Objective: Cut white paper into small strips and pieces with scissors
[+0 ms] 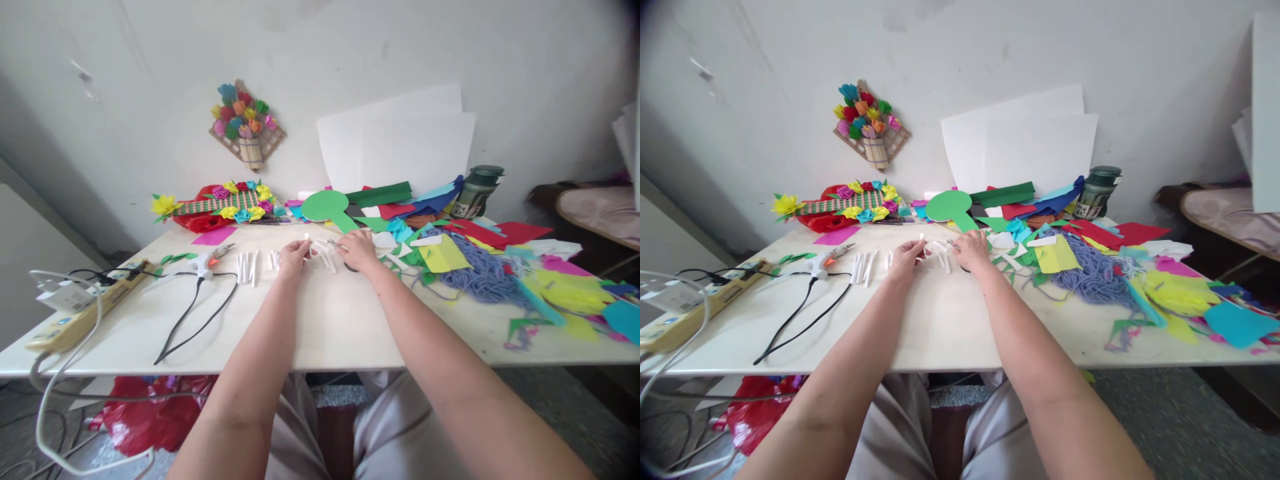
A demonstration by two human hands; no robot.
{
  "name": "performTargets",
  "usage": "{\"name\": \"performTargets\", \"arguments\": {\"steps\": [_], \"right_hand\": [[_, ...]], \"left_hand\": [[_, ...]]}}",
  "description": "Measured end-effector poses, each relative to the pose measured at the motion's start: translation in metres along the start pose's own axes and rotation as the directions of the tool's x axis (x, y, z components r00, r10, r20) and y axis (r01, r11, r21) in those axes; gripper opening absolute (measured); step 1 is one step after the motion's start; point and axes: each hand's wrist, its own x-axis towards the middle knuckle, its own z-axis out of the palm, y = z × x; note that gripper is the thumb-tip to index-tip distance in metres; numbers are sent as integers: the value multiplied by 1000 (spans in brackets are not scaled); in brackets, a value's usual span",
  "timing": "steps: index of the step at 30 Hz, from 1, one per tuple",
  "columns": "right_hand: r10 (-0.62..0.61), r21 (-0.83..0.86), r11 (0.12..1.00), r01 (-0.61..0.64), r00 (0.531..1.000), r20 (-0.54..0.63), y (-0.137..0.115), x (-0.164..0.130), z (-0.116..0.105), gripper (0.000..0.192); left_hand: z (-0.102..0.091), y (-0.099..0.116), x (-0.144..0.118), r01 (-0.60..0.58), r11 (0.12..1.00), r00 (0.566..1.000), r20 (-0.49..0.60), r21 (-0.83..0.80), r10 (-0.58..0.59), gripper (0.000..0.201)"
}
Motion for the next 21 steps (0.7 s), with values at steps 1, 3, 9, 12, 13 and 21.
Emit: {"name": "performTargets", "arguments": {"steps": [1, 3, 9, 12, 13, 21], "right_hand": [[-24, -8, 1000, 24, 1000, 18, -3, -1, -2, 23], [-48, -20, 999, 49, 997, 55, -8, -4, -7, 23], [-155, -47, 983, 175, 946, 285, -25, -7, -19, 36], [-155, -89, 977, 193, 933, 324, -30, -8, -20, 31], [-148, -99, 977, 191, 931, 332, -30, -8, -20, 29], [-122, -164, 970, 182, 939, 322, -33, -11, -25, 26]], "left_hand": [[0, 1, -1, 3, 1000, 1000, -12, 9, -3, 41], [0, 2, -2, 12, 1000, 999, -38, 18, -11, 39], [0, -9, 7, 44, 999, 994, -102, -8, -45, 35], [-1, -13, 11, 45, 999, 992, -119, 8, -44, 33], [-1, -13, 11, 46, 999, 992, -118, 12, -44, 33], [3, -3, 5, 48, 999, 998, -44, 20, -47, 32]]}}
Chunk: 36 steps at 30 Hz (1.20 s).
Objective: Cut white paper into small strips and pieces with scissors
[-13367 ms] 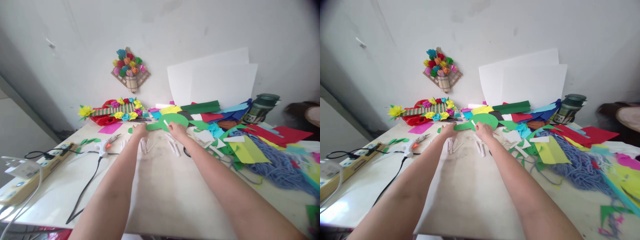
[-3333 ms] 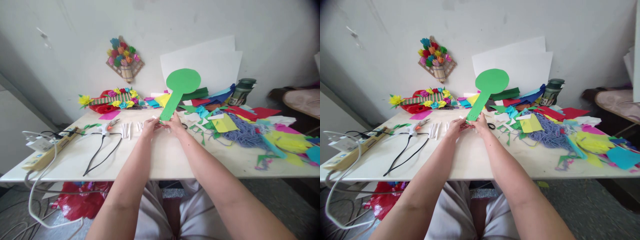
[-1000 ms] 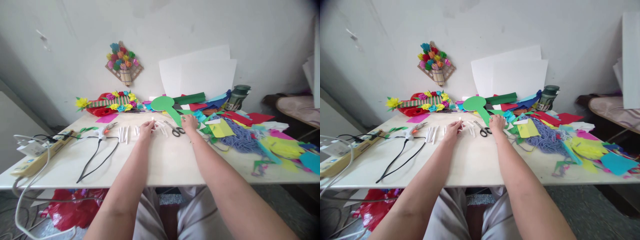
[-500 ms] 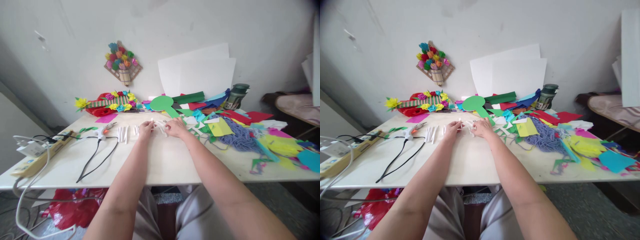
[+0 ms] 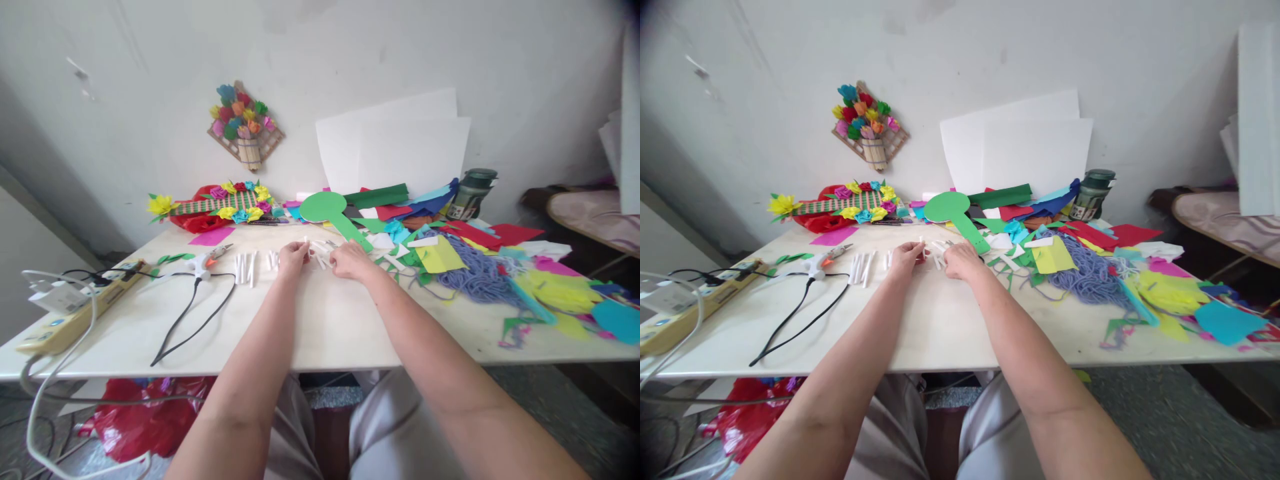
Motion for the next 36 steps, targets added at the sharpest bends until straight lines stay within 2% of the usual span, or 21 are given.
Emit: {"name": "performTargets", "arguments": {"steps": [7, 11, 13, 15, 17, 20, 24, 28, 30, 33, 36], "right_hand": [[29, 40, 999, -28, 999, -26, 4, 1, 1, 25], [99, 125, 988, -93, 994, -39, 11, 3, 5, 26], [134, 207, 971, -121, 990, -46, 15, 4, 7, 26], [166, 318, 937, -144, 985, -44, 18, 5, 9, 26], [182, 418, 896, -151, 983, -35, 21, 7, 11, 24], [181, 476, 868, -143, 983, -35, 23, 6, 12, 23], [148, 420, 900, -122, 989, -31, 19, 2, 4, 20], [58, 264, 961, -85, 992, 111, 10, -1, -2, 25], [36, 202, 977, -65, 989, 145, 8, -1, -2, 20], [49, 149, 987, -68, 991, 124, 6, 0, -1, 17], [61, 120, 990, -71, 995, 79, 7, 0, 0, 21]], "left_hand": [[-1, -9, 7, -36, 987, 999, 4, 156, 36, 29], [0, -7, 5, -28, 987, 999, 25, 157, 24, 24], [0, -4, 4, -11, 974, 1000, 12, 225, 8, 20], [-1, -1, 4, -15, 927, 999, -27, 375, 26, 18], [-2, 3, 3, -34, 836, 996, -54, 547, 76, 20], [-3, 8, 1, -33, 717, 993, -58, 696, 102, 26], [-3, 11, -4, -32, 715, 991, -71, 698, 114, 28], [-2, 11, -6, -17, 706, 993, -69, 708, 94, 25], [-3, 11, -5, -2, 720, 992, -89, 694, 88, 21], [-4, 13, -5, 4, 764, 986, -132, 645, 106, 19], [-6, 15, -5, -39, 782, 977, -141, 621, 161, 21]]}}
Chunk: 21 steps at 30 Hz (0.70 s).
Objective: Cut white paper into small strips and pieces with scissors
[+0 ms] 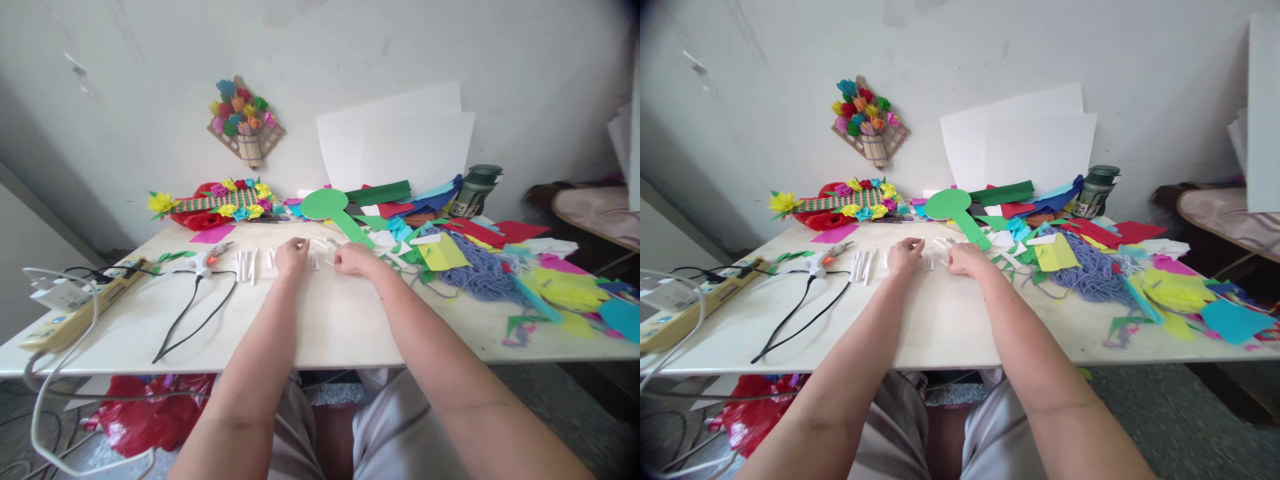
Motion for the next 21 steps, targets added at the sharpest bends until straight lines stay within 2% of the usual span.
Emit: {"name": "performTargets", "arguments": {"steps": [4, 7, 10, 13, 16, 18, 21], "right_hand": [[15, 39, 999, -13, 999, -47, 2, 1, 1, 23], [23, 154, 988, -12, 997, -73, 6, 2, 2, 22], [7, 322, 946, 29, 994, -111, 13, 4, 6, 23], [-23, 480, 873, 82, 991, -129, 20, 8, 11, 24], [-33, 636, 765, 105, 992, -124, 22, 10, 13, 25], [-15, 753, 653, 85, 995, -99, 20, 10, 13, 24], [33, 886, 463, 13, 999, -32, 16, 9, 12, 13]], "left_hand": [[3, 0, -3, -171, 985, 985, 19, 26, 170, 26], [8, -1, -5, -326, 944, 941, 113, 56, 319, 31], [13, -3, -4, -408, 912, 899, 190, 34, 395, 27], [14, -4, -2, -389, 919, 895, 214, -56, 392, 22], [12, -4, -1, -350, 919, 898, 216, -180, 384, 25], [10, -3, -1, -317, 914, 901, 221, -253, 373, 28], [8, -2, -3, -226, 913, 911, 258, -340, 322, 32]]}}
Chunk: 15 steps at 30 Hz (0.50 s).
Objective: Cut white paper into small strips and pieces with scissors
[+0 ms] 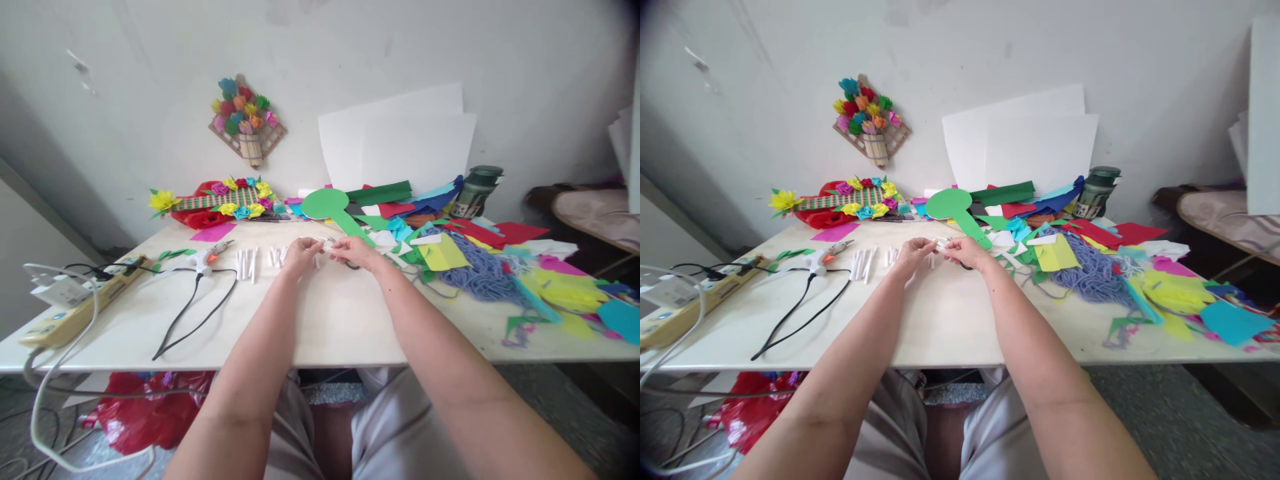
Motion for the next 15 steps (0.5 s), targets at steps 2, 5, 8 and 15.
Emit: {"name": "performTargets", "arguments": {"steps": [2, 5, 8, 15], "right_hand": [[45, 88, 995, -42, 999, -30, -1, 0, 2, 8], [79, 154, 986, -64, 992, -94, 0, 0, 3, 13], [95, 205, 976, -69, 989, -118, 2, 1, 1, 16], [79, 241, 970, -30, 978, -193, 6, 3, -2, 14]], "left_hand": [[-1, 2, -1, 38, 997, 999, 11, -61, -37, 34], [-2, 4, -3, 66, 991, 998, 22, -119, -64, 34], [-2, 7, -4, 81, 988, 997, 30, -132, -78, 34], [-1, 6, 0, 30, 1000, 999, -12, -2, -30, 30]]}}
